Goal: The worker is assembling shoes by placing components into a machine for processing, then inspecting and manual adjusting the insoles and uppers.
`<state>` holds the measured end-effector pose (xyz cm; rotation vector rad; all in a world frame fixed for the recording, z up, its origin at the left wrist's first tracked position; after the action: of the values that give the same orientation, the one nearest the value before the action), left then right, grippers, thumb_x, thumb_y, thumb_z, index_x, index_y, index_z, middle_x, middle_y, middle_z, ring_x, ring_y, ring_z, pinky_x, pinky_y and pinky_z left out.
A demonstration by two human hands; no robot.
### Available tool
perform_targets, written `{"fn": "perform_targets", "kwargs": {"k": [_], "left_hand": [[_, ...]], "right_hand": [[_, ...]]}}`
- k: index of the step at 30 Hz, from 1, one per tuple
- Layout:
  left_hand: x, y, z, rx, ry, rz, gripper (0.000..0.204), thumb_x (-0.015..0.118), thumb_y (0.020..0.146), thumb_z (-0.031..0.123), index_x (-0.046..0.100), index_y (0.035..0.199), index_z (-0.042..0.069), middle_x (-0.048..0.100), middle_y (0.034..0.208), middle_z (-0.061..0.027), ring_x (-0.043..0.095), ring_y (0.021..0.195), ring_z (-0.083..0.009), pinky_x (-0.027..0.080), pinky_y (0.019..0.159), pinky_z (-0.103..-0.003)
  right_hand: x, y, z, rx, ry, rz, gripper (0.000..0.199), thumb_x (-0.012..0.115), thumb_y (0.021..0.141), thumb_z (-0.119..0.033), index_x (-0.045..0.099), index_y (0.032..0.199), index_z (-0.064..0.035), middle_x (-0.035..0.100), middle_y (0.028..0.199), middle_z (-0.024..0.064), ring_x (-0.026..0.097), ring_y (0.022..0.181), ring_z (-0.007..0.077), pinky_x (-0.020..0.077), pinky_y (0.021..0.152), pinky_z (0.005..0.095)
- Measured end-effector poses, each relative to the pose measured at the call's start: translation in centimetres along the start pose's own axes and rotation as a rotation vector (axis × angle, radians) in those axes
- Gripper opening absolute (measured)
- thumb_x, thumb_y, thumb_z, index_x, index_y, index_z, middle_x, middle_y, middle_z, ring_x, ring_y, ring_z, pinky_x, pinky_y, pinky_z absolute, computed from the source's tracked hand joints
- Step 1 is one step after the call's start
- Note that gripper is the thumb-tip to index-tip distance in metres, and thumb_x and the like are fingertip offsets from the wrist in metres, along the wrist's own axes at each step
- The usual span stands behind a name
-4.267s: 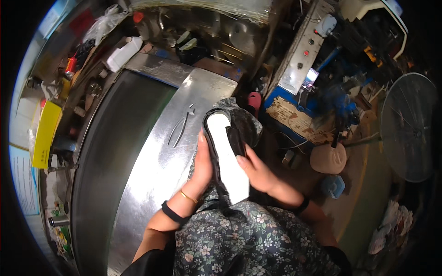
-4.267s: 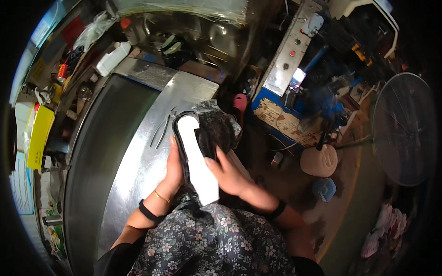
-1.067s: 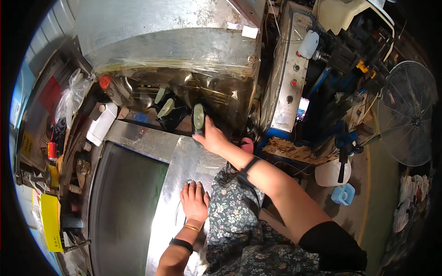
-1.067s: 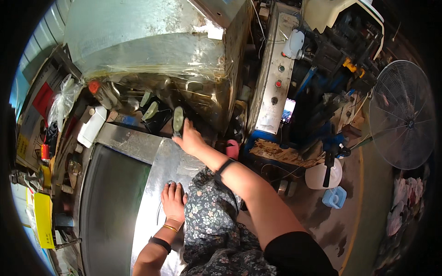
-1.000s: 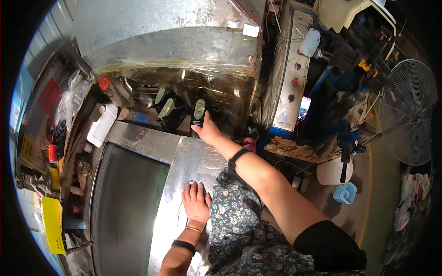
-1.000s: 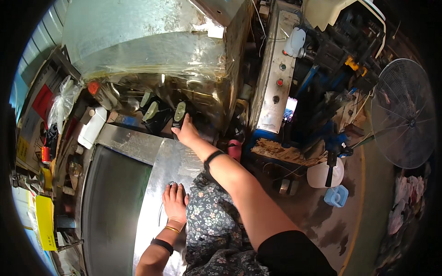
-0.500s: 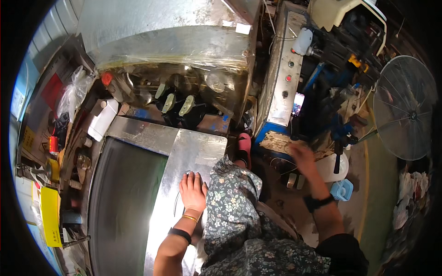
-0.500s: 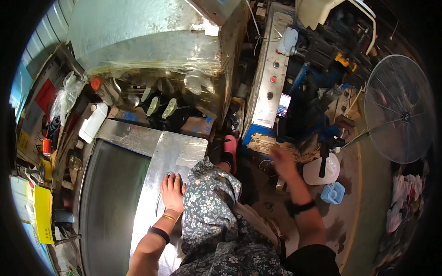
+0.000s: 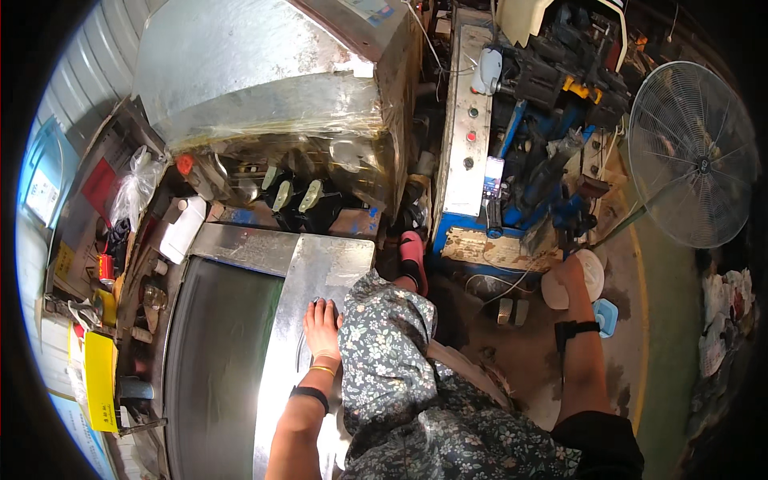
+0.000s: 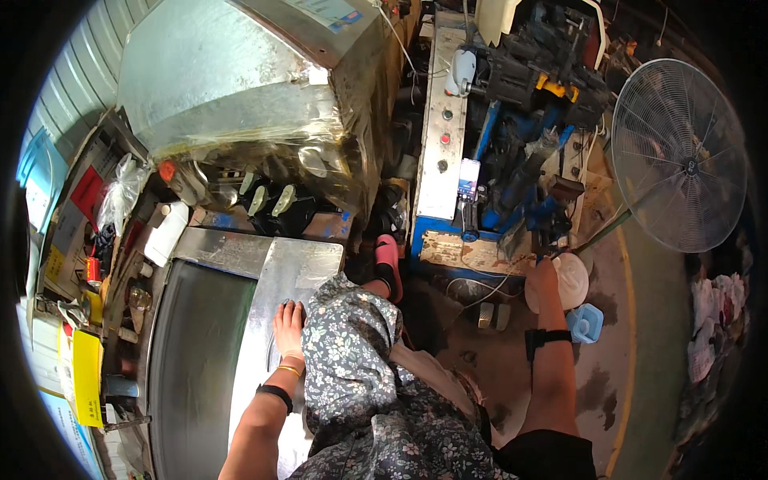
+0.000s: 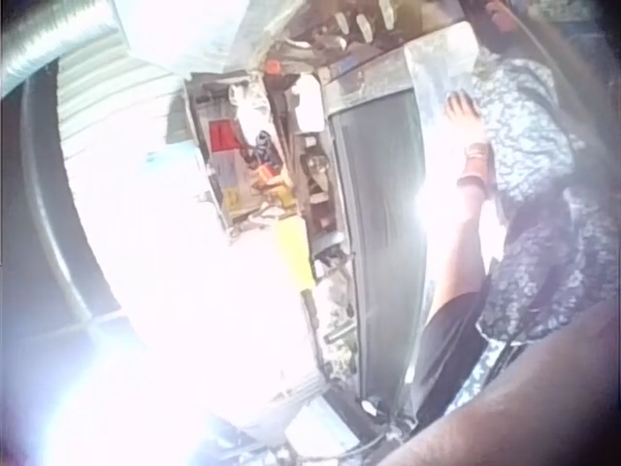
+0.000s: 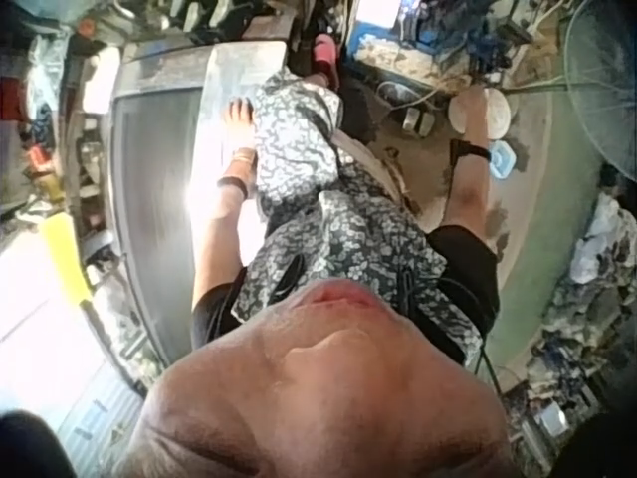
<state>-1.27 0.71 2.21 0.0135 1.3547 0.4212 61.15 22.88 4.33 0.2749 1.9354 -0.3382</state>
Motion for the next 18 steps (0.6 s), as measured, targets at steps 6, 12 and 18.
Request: {"fn": "perform_targets", "kwargs": {"k": [6, 12, 18], "left_hand": [[-0.5, -0.7, -0.7, 0.017, -0.003, 0.017, 0.046, 0.056, 0.092, 0.033, 0.057, 0.129, 0.007, 0.052, 0.138, -0.0127, 0.039, 0.133, -0.0360, 0.029, 0.112, -0.049], [0.0, -0.8, -1.2, 0.017, 0.040, 0.015, 0.043, 0.061, 0.089, 0.027, 0.057, 0.129, 0.010, 0.053, 0.137, -0.0104, 0.042, 0.131, -0.0351, 0.032, 0.110, -0.048], [0.3, -0.4, -1.3, 0.036, 0.052, 0.014, 0.045, 0.061, 0.088, 0.027, 0.057, 0.130, 0.010, 0.053, 0.137, -0.0108, 0.042, 0.131, -0.0360, 0.032, 0.110, -0.049]], "right_hand": [[0.7, 0.0, -1.4, 0.233, 0.523, -0.110, 0.031, 0.071, 0.087, -0.027, 0.059, 0.083, 0.0004, 0.053, 0.059, 0.0089, 0.052, 0.044, 0.0201, 0.0413, 0.040, 0.0363], [0.5, -1.3, -1.8, 0.247, 0.641, -0.087, 0.022, 0.070, 0.087, -0.022, 0.059, 0.085, -0.0030, 0.048, 0.056, 0.0044, 0.048, 0.042, 0.0184, 0.0372, 0.038, 0.0347], [1.7, -0.7, -1.1, 0.212, 0.813, -0.064, 0.018, 0.070, 0.086, -0.019, 0.058, 0.085, -0.0054, 0.049, 0.055, 0.0019, 0.047, 0.041, 0.0146, 0.0365, 0.038, 0.0327]]}}
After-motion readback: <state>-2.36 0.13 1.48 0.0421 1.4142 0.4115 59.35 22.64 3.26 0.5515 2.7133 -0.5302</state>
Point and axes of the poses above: each hand's wrist, its own y-axis towards the middle knuckle, its own x-axis out of the palm, z = x × y, the point moved 5 cm from there along y, towards the middle knuckle
